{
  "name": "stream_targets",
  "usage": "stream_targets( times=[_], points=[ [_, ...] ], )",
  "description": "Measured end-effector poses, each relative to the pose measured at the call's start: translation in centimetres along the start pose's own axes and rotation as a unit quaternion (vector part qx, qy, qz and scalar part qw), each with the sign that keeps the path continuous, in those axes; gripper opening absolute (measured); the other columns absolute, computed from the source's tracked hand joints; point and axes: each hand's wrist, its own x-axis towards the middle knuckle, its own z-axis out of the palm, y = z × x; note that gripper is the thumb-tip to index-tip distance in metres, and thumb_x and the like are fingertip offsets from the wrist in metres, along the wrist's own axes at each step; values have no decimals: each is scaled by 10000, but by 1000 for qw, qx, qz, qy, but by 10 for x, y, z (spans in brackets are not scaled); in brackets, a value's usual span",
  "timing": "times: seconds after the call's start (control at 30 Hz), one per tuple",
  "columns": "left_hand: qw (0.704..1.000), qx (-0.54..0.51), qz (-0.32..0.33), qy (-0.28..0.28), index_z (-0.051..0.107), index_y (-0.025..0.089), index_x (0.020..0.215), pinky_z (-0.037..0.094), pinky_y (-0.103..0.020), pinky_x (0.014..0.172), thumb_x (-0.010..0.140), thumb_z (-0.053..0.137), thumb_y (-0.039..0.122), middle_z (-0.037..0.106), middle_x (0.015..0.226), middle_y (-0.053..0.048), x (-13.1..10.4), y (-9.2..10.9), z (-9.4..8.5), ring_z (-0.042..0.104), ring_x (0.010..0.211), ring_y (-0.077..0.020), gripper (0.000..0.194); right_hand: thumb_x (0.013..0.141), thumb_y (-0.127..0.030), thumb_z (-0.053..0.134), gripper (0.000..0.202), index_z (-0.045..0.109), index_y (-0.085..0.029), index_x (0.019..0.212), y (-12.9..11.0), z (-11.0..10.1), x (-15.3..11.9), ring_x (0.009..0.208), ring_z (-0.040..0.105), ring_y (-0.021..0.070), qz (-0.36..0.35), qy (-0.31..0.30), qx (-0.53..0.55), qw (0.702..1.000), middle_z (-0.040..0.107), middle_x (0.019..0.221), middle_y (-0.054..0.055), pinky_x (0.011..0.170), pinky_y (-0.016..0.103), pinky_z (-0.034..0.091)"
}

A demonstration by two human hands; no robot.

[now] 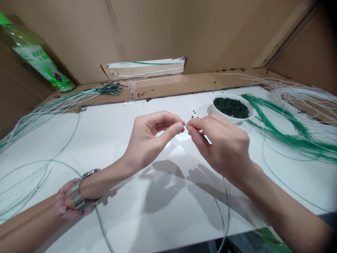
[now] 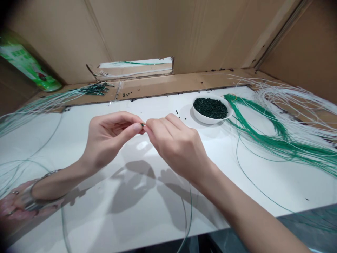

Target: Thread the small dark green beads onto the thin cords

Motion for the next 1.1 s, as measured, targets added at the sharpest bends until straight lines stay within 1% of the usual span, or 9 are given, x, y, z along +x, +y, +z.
stream_targets(
  times=[0.13, 0.23, 0.33, 0.43, 0.57, 0.67, 0.8, 0.87, 1.1],
  points=[
    [1000, 8, 0, -10, 674, 169, 745, 551, -176, 630, 793, 642, 171, 696, 738, 9, -1, -2, 0, 650, 666, -89, 57, 883, -122, 521, 150, 583, -152, 749, -4, 3, -1, 548, 532, 64, 46, 10, 71, 996, 620, 631, -37, 533, 199, 404],
    [1000, 26, 11, -5, 675, 166, 755, 556, -191, 646, 784, 649, 160, 695, 745, 3, -1, -3, 0, 648, 685, -98, 39, 866, -103, 545, 153, 563, -160, 725, -7, 5, -2, 536, 544, 44, 67, 20, 98, 993, 607, 606, -54, 533, 173, 413],
    [999, 45, 27, 1, 673, 168, 756, 557, -204, 657, 779, 653, 157, 692, 740, 3, -2, -2, -1, 643, 691, -103, 33, 846, -110, 580, 159, 539, -166, 704, -9, 6, -3, 516, 559, 40, 84, 28, 114, 990, 596, 578, -59, 510, 162, 418],
    [998, 50, 32, -1, 665, 169, 751, 549, -195, 654, 791, 644, 162, 686, 731, 8, -2, -3, -1, 635, 675, -93, 45, 825, -107, 608, 132, 552, -170, 724, -9, 6, -2, 520, 569, 55, 94, 39, 122, 987, 625, 602, -48, 502, 173, 434],
    [999, 47, 24, -9, 658, 169, 767, 546, -200, 656, 804, 628, 166, 681, 736, 5, -2, -5, -1, 633, 669, -95, 48, 810, -105, 616, 114, 595, -178, 726, -7, 2, 2, 592, 585, 111, 96, 70, 129, 985, 666, 645, -14, 539, 222, 478],
    [999, 45, 18, -12, 654, 170, 768, 542, -199, 655, 804, 623, 160, 676, 734, 6, -2, -4, -2, 628, 665, -94, 49, 786, -100, 639, 111, 610, -183, 718, -4, 0, 4, 584, 575, 126, 90, 80, 120, 985, 663, 630, -8, 558, 250, 484],
    [999, 49, 14, -13, 648, 168, 747, 535, -191, 648, 798, 624, 145, 669, 714, 12, -2, -3, -2, 619, 655, -88, 61, 773, -89, 642, 123, 605, -176, 693, -1, -2, 5, 576, 555, 128, 53, 65, 91, 992, 634, 589, -5, 569, 256, 472],
    [999, 50, 15, -12, 648, 167, 745, 533, -185, 653, 799, 622, 140, 668, 712, 14, -2, -2, -2, 617, 660, -83, 65, 781, -84, 623, 128, 603, -173, 692, -1, -2, 6, 595, 549, 129, 37, 53, 85, 994, 634, 601, 1, 582, 259, 470],
    [999, 52, 7, -7, 644, 165, 731, 538, -204, 650, 795, 620, 144, 671, 709, 12, -2, -3, -1, 622, 661, -94, 71, 792, -82, 591, 137, 604, -174, 691, -3, -3, 7, 625, 536, 135, 21, 35, 77, 996, 628, 625, 16, 596, 266, 461]
  ],
)
